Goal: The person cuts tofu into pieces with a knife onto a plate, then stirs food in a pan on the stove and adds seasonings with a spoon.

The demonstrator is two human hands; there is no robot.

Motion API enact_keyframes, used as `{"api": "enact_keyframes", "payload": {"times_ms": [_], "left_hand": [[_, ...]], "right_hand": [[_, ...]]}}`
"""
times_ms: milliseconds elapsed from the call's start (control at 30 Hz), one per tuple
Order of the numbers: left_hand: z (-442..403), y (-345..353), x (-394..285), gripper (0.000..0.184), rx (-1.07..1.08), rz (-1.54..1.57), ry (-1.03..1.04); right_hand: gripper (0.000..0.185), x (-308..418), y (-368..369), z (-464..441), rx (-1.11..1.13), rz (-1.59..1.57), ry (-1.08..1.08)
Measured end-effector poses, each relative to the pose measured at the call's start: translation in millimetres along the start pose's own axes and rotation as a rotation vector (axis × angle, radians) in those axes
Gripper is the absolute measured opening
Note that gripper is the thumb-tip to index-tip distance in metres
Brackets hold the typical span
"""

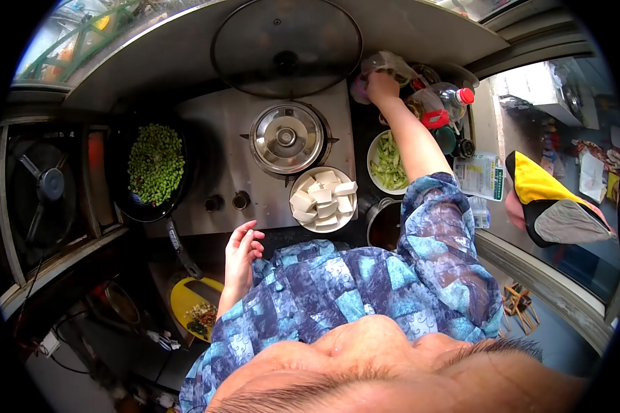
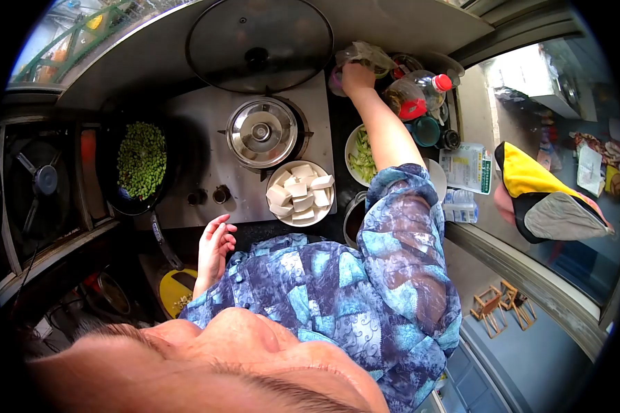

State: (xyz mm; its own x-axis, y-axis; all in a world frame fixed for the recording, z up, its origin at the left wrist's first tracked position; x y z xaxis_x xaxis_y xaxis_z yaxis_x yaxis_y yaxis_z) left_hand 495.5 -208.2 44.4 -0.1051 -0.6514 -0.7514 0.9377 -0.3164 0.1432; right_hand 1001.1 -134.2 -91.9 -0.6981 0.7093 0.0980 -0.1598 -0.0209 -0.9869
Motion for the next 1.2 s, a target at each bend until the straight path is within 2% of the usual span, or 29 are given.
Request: {"api": "enact_keyframes", "payload": {"times_ms": [200, 300, 400, 500, 700, 800, 900, 1000, 1100, 1200], "left_hand": [[-0.8, 0.3, -0.1, 0.029, 0.003, 0.000, 0.003], [-0.3, -0.6, 0.1, 0.029, -0.008, 0.009, 0.003], [-0.3, -0.9, 0.1, 0.029, -0.011, 0.012, 0.002], [-1.9, -2.3, 1.9, 0.028, -0.007, 0.015, 0.002], [-4.6, -1.0, 2.5, 0.029, 0.013, 0.018, 0.002], [-5.4, -1.2, 6.8, 0.029, 0.021, 0.027, 0.002], [-4.8, -1.3, 9.9, 0.030, 0.020, 0.038, 0.007], [-5.7, -2.7, 11.3, 0.030, 0.035, 0.042, 0.008], [-11.8, -7.0, 10.3, 0.029, 0.085, 0.031, 0.000], [-13.2, -19.5, 18.8, 0.030, 0.118, 0.022, 0.005]], "right_hand": [[0.034, -7.4, -5.0, -7.1, 0.246, -0.147, 0.016], [0.034, -8.6, 2.6, -12.0, 0.236, -0.266, 0.112], [0.033, -9.6, 0.2, -9.5, 0.195, -0.323, 0.112], [0.031, -18.8, 4.8, -9.1, 0.156, -0.558, 0.202], [0.031, -30.4, 8.0, 0.9, -0.004, -0.529, 0.213], [0.029, -34.9, 3.5, 23.5, -0.145, -0.653, 0.189], [0.026, -35.6, 0.0, 36.4, -0.249, -0.925, 0.285], [0.023, -27.3, -26.3, 61.7, -0.228, -1.212, 0.359], [0.021, -6.9, -56.7, 97.1, -0.163, -1.454, 0.306], [0.017, 62.1, -84.2, 130.1, -0.030, -1.600, 0.162]]}}
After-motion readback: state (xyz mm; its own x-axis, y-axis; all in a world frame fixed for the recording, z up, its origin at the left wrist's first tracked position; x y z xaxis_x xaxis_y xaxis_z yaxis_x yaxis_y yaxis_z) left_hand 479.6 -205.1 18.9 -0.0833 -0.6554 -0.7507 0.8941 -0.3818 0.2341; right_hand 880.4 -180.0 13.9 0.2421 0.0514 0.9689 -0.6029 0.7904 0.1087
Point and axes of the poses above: each hand's wrist, its own z-axis away from the middle knuckle, its own y-axis out of the palm, x = y × z, the point moved 2 cm from there along -z, towards the middle knuckle, and after that the axes turned 3 degrees about y, right-handed, at the moved point
